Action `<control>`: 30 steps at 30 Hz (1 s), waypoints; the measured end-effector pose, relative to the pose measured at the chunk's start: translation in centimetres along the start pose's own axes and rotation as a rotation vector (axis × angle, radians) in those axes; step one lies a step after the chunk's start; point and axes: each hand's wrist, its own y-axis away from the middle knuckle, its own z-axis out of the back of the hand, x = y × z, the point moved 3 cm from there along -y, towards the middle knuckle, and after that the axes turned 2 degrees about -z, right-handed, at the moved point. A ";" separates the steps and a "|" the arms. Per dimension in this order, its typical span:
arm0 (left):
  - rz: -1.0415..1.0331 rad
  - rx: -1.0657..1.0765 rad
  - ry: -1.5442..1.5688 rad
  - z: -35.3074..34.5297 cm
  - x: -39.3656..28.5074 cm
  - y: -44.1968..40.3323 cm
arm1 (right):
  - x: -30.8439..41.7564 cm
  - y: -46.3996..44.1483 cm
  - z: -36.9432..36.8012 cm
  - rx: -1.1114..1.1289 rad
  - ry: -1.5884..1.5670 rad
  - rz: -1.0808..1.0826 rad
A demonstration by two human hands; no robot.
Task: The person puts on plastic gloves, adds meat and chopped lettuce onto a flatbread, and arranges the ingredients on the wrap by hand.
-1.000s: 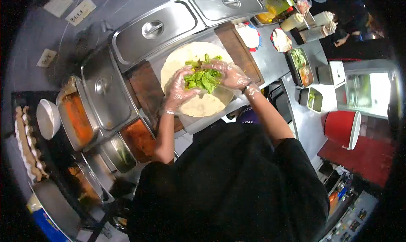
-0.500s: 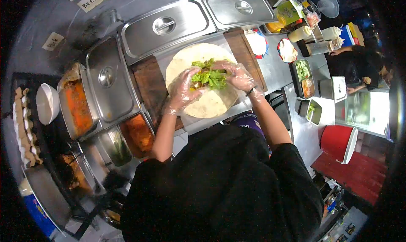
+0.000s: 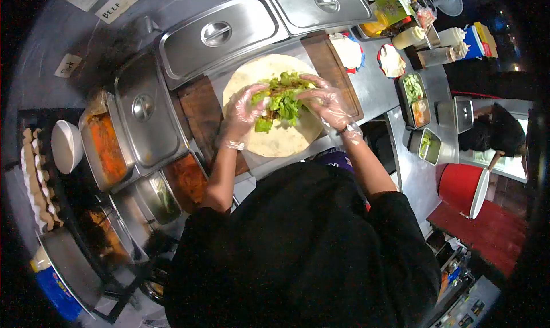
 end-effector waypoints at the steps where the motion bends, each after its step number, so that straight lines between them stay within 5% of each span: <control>1: 0.002 0.004 0.000 0.0 0.5 -0.1 | -0.4 0.5 0.3 -0.033 -0.134 -0.030; 3: -0.031 -0.064 0.223 0.3 1.1 -0.7 | -1.1 1.5 0.5 -0.069 -0.165 -0.078; 11: 0.036 0.109 -0.012 0.5 1.8 -1.8 | -1.9 4.5 -0.8 -0.207 -0.004 -0.238; 17: 0.305 0.036 0.730 0.8 4.0 -2.5 | -3.2 7.2 -3.1 -0.391 -0.112 -0.350; 19: 0.331 0.072 0.675 0.6 4.1 -2.5 | -0.9 6.1 -3.2 -0.315 -0.056 -0.456; 21: 0.374 0.133 0.568 0.2 4.1 -2.7 | -1.0 5.8 -4.4 -0.333 0.358 -0.271; 27: 0.389 0.046 0.521 1.2 3.8 -3.5 | -2.2 5.8 -4.3 -0.215 0.425 -0.391; 30: 0.290 0.088 0.347 1.3 3.3 -4.2 | -1.5 6.3 -3.0 -0.264 0.187 -0.380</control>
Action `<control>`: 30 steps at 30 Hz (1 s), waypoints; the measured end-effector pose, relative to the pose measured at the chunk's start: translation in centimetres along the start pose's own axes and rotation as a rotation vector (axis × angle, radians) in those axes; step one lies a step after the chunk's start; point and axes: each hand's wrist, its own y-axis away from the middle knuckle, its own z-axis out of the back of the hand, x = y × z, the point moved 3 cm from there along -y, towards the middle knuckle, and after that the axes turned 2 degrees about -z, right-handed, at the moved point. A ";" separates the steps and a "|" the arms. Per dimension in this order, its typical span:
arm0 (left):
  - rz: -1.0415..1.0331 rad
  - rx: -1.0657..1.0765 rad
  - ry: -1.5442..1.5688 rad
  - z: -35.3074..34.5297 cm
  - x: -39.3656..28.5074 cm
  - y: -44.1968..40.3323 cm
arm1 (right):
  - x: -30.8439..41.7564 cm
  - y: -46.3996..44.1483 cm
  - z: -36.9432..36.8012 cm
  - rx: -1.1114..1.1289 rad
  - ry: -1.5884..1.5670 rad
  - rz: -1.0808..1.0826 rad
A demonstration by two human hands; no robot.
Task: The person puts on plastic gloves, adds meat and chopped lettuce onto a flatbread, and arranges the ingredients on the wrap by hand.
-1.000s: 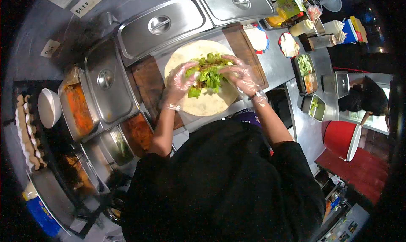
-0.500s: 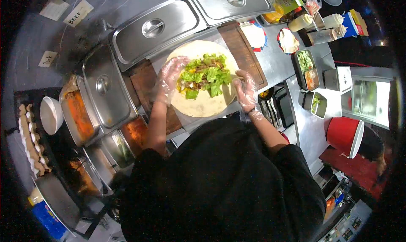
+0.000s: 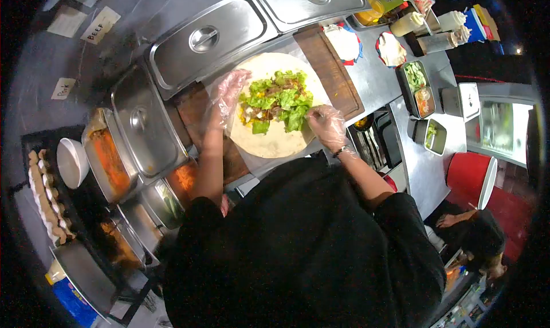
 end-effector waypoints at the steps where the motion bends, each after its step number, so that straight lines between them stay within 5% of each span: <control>1: 0.003 -0.005 0.003 0.2 0.4 0.1 | 0.1 0.1 0.3 0.006 0.002 0.001; 7: -0.099 -0.050 -0.170 0.6 2.0 1.9 | 0.7 -0.5 0.7 -0.011 0.124 0.158; 9: -0.203 -0.265 -0.209 0.7 2.3 3.6 | 0.8 -0.6 0.5 0.043 0.230 0.211; 12: -0.211 -0.319 -0.182 0.4 2.6 6.2 | -0.1 -0.6 -0.4 0.177 0.398 0.180; 19: -0.327 -0.420 -0.315 0.6 0.6 10.1 | 4.2 -0.8 3.7 0.198 0.058 0.127; 23: -0.427 -0.370 -0.362 -0.3 -3.0 9.8 | 10.2 -2.2 5.1 0.250 -0.101 -0.010; 30: -0.499 -0.150 -0.657 -3.7 -5.9 6.4 | 8.0 -4.2 -0.5 0.086 0.191 0.122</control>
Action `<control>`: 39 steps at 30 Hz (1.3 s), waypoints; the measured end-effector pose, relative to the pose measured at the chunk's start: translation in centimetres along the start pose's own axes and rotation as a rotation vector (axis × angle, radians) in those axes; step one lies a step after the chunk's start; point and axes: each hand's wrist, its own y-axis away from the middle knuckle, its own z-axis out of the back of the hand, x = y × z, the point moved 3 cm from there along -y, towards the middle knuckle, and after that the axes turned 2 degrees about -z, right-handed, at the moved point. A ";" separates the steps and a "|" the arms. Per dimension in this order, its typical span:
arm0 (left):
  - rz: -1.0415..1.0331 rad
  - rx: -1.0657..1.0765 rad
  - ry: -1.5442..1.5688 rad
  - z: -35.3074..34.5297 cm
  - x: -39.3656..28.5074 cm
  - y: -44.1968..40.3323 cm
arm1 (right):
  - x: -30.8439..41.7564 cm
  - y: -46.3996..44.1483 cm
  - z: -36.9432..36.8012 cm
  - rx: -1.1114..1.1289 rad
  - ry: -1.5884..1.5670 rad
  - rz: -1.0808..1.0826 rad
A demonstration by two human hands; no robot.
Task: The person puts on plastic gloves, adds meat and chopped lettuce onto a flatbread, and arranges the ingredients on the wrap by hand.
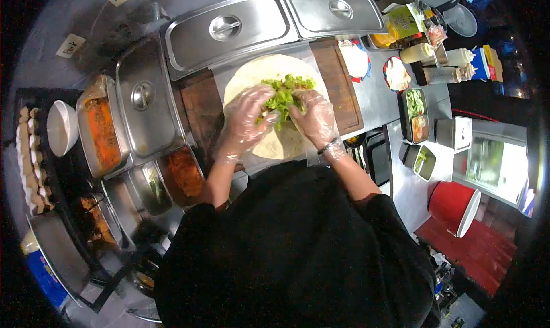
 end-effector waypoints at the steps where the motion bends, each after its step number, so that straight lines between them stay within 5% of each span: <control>1: -0.073 0.120 -0.101 -0.6 -0.6 -0.6 | -0.1 0.2 -0.4 -0.025 0.109 0.054; 5: -0.060 0.379 -0.167 -3.4 -0.5 -1.1 | -1.6 1.1 -0.3 -0.012 0.064 0.210; 12: 0.007 0.347 -0.142 -5.3 1.8 -0.2 | -8.5 -0.1 1.7 -0.031 -0.313 0.022; 18: 0.005 0.360 -0.125 -5.0 1.2 -1.2 | -10.2 -1.9 0.8 0.011 0.025 0.093; 23: 0.039 0.350 -0.132 -5.4 1.3 -1.5 | -8.7 -5.5 -0.2 0.022 0.016 0.263; 25: 0.032 0.358 -0.122 -5.6 1.7 -1.4 | -9.8 -6.8 -2.4 0.269 0.100 0.349; 34: -0.009 0.239 -0.203 -5.6 0.0 -2.2 | -8.4 -2.9 1.1 -0.044 -0.278 0.066; 37: 0.062 0.175 -0.238 -6.3 0.0 -2.2 | -6.8 -1.5 -0.4 -0.271 -0.148 0.040; 39: 0.112 0.127 -0.257 -6.9 0.0 -2.5 | -7.3 -1.7 -2.4 -0.196 -0.023 0.003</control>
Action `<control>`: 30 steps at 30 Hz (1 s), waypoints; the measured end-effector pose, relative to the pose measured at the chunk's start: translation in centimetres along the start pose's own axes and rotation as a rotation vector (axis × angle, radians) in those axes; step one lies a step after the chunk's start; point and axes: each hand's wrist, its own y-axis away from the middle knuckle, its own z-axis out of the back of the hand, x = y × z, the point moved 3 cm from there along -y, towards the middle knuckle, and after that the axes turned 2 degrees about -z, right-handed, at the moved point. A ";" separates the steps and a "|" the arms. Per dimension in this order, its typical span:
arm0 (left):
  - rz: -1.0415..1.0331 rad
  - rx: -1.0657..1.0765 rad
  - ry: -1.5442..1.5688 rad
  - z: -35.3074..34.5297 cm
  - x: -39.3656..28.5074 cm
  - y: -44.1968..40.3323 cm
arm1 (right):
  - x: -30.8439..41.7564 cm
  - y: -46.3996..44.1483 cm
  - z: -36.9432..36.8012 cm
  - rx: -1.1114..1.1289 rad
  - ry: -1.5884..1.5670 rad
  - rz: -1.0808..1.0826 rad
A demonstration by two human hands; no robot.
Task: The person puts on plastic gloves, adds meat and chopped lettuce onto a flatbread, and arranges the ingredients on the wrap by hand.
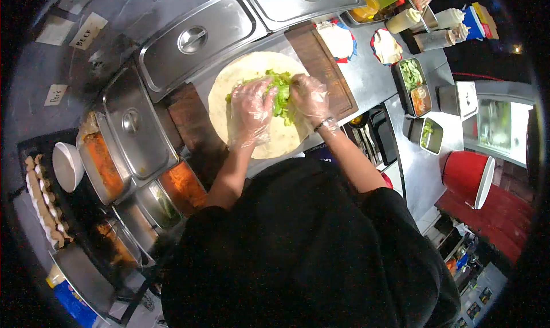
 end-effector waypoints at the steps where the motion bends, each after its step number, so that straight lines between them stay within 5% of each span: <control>1: 0.017 -0.021 -0.014 -0.2 -0.3 -0.2 | 0.0 0.1 -0.4 0.022 0.028 0.065; 9: -0.234 0.073 -0.099 -0.8 -0.7 -0.1 | 0.5 1.2 2.1 0.024 -0.064 0.289; 14: -0.184 0.120 -0.069 -1.1 -0.4 0.0 | -1.3 5.1 1.9 0.086 -0.004 0.021; 22: -0.136 0.193 0.006 -0.5 -0.7 -0.7 | 0.9 7.5 -1.3 0.120 -0.089 0.132; 24: -0.157 0.182 0.045 -0.1 -0.9 -0.8 | -0.4 7.3 -1.1 0.324 -0.185 -0.025; 26: -0.162 0.177 0.080 0.4 -1.0 -0.9 | -0.6 6.8 0.4 0.225 -0.116 0.109; 30: -0.124 0.117 0.176 1.5 -0.1 -0.4 | -3.0 5.9 1.9 0.185 -0.406 -0.179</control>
